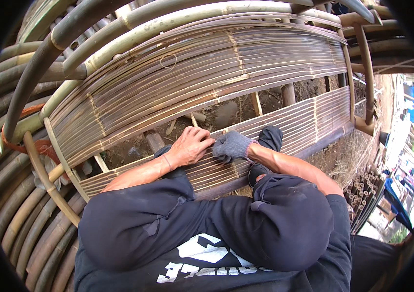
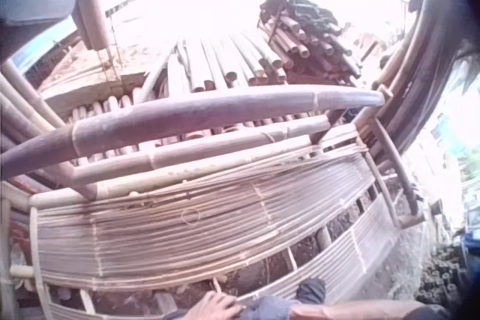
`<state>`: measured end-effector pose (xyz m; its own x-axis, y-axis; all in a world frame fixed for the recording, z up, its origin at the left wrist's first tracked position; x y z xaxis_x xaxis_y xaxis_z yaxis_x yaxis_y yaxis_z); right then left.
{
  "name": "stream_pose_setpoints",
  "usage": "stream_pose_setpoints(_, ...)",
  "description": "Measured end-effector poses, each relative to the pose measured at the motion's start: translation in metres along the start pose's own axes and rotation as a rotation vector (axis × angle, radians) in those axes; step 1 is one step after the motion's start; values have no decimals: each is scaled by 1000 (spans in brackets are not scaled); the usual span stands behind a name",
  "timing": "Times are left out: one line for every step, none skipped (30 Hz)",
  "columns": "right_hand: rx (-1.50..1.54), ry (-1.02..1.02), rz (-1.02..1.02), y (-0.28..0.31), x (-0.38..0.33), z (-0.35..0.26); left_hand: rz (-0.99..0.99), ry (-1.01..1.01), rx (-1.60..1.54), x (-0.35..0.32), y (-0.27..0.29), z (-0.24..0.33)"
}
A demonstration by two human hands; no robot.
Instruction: The person sits cross-legged and weaves thin bamboo strips into a large circular bamboo frame. They repeatedly insert strips through the frame's ribs and use a small wooden mallet to tap them into place, working methodically around the structure.
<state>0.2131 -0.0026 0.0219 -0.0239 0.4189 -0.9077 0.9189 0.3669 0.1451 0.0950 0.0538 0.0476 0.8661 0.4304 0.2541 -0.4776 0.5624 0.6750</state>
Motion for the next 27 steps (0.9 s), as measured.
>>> stream_pose_setpoints(-14,21,1,4,-4,-1,-50,-5,0,-1,-3,0)
stream_pose_setpoints(-57,8,11,9,-7,2,-60,-25,17,0,-3,1)
stream_pose_setpoints(-99,-6,18,14,-12,5,-71,-56,25,2,-4,2)
stream_pose_setpoints(-75,-42,46,20,-17,9,-100,-73,41,3,-6,1)
stream_pose_setpoints(-47,-28,84,27,-19,9,-171,-95,48,3,-11,1)
stream_pose_setpoints(-47,-35,106,33,-22,11,-151,-183,60,4,-11,6)
stream_pose_setpoints(3,-66,133,38,-24,14,-167,-240,83,5,-13,8)
stream_pose_setpoints(-1,-35,168,43,-25,14,-166,-301,95,5,-14,11)
stream_pose_setpoints(-12,-25,187,46,-26,15,-159,-370,104,5,-15,15)
stream_pose_setpoints(-25,-12,207,49,-26,17,-190,-374,138,5,-17,13)
stream_pose_setpoints(-64,-16,222,50,-25,21,-210,-390,165,4,-20,12)
stream_pose_setpoints(-53,56,219,48,-24,18,-213,-409,184,3,-21,13)
stream_pose_setpoints(-77,123,240,46,-22,16,-187,-316,148,6,-19,6)
stream_pose_setpoints(-119,212,257,44,-22,12,-114,-237,39,8,-14,3)
stream_pose_setpoints(-93,256,272,39,-18,9,-100,-133,-51,8,-14,-4)
stream_pose_setpoints(27,332,212,32,-18,4,-99,-23,-142,8,-16,-10)
stream_pose_setpoints(80,310,157,22,-13,4,-39,19,-222,8,-14,-13)
stream_pose_setpoints(126,306,113,14,-10,1,-15,33,-226,8,-13,-14)
stream_pose_setpoints(124,310,84,8,-7,-4,1,48,-230,7,-13,-14)
stream_pose_setpoints(120,313,55,3,-5,-11,8,51,-242,7,-13,-12)
stream_pose_setpoints(56,252,44,2,-3,-14,2,83,-231,7,-12,-12)
stream_pose_setpoints(202,222,25,6,-7,-23,63,60,-234,9,-6,-7)
stream_pose_setpoints(288,128,26,13,-13,-28,125,38,-236,12,2,-2)
stream_pose_setpoints(331,-22,45,21,-22,-29,178,37,-250,14,9,5)
stream_pose_setpoints(367,66,105,42,-41,-46,17,135,-274,13,0,6)
stream_pose_setpoints(378,136,118,63,-61,-63,94,178,-411,18,8,10)
stream_pose_setpoints(383,312,179,82,-83,-87,37,368,-472,18,2,3)
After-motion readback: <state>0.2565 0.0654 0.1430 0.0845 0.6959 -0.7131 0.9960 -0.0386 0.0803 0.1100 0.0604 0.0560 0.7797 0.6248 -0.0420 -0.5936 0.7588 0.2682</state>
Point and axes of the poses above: each hand's wrist, its own x-axis towards the middle knuckle, its own y-axis out of the back of the hand, z = x × y, the point moved 8 cm from there along x, towards the middle knuckle, and after that the axes turned 12 degrees about z, right-handed, at the moved point
